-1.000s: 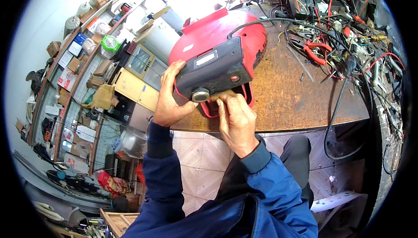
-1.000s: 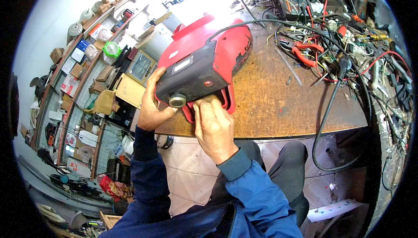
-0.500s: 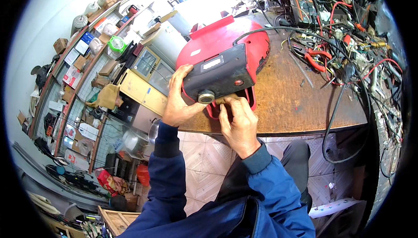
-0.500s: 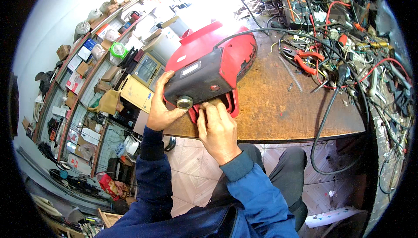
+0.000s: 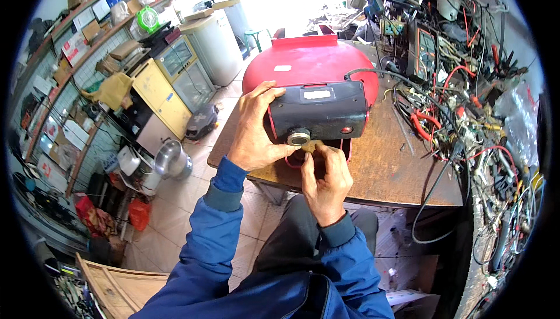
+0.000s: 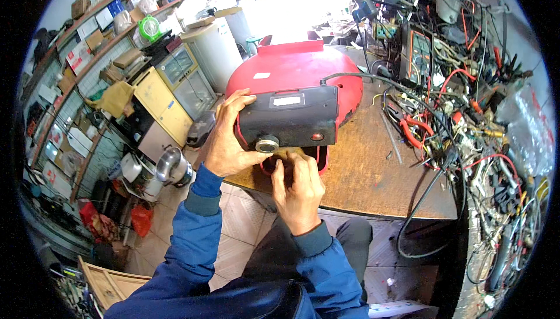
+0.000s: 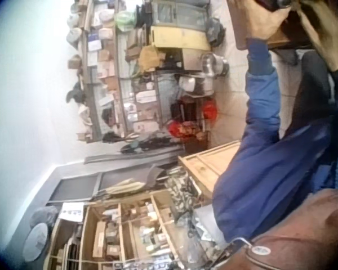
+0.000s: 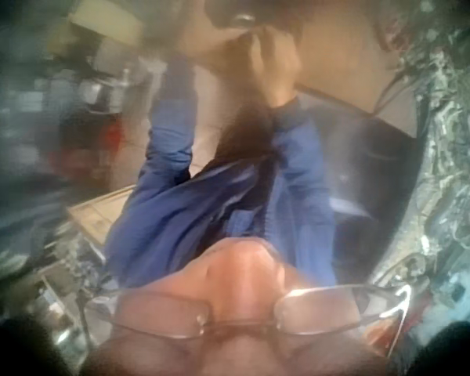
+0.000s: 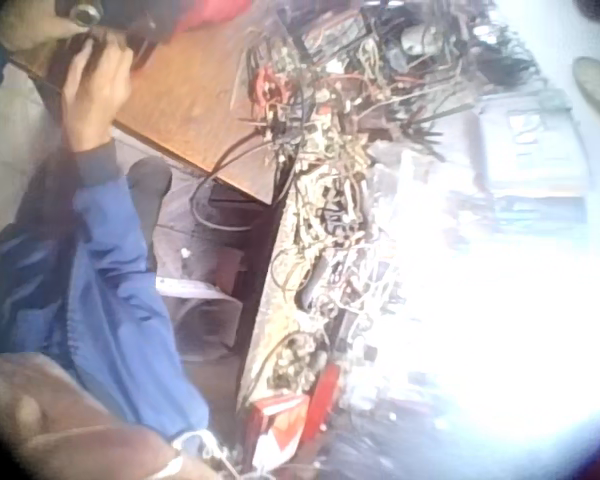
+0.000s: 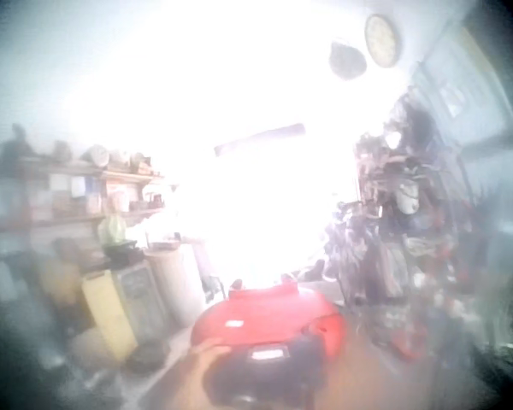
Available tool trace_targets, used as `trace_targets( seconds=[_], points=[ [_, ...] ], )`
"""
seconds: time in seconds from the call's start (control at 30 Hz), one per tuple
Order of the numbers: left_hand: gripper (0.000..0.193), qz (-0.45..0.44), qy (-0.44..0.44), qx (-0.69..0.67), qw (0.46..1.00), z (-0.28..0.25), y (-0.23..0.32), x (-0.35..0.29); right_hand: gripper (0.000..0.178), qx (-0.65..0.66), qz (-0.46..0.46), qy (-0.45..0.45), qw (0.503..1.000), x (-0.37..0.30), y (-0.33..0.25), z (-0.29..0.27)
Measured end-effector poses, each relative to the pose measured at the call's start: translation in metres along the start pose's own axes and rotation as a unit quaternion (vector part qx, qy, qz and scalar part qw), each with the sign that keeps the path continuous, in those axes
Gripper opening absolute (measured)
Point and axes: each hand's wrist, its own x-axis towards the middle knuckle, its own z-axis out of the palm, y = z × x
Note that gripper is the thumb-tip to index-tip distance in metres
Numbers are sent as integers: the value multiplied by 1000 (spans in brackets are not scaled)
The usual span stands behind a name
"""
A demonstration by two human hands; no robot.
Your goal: The person assembles a red electric grill by attaching a black control panel to the red body and securing it with a screw. They then flip the grill over to show the bottom cooking plate.
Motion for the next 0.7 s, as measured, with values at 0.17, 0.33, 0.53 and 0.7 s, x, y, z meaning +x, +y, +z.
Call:
trace_targets(
  seconds=[0.17,0.33,0.53,0.7],
  points=[
    [102,-2,10,-23,1000,2,-6,-2,27,-17,7,-14,1000,-4,-1,0],
    [102,-14,17,-32,999,-4,0,-1,28,-50,-15,-29,998,-4,-3,-1],
    [107,-6,12,-66,998,-8,-12,-3,29,-55,-26,-31,998,-8,-1,3],
    [105,18,-14,-78,997,-17,-20,2,25,-65,-20,-19,997,-8,-2,2]
  ],
)
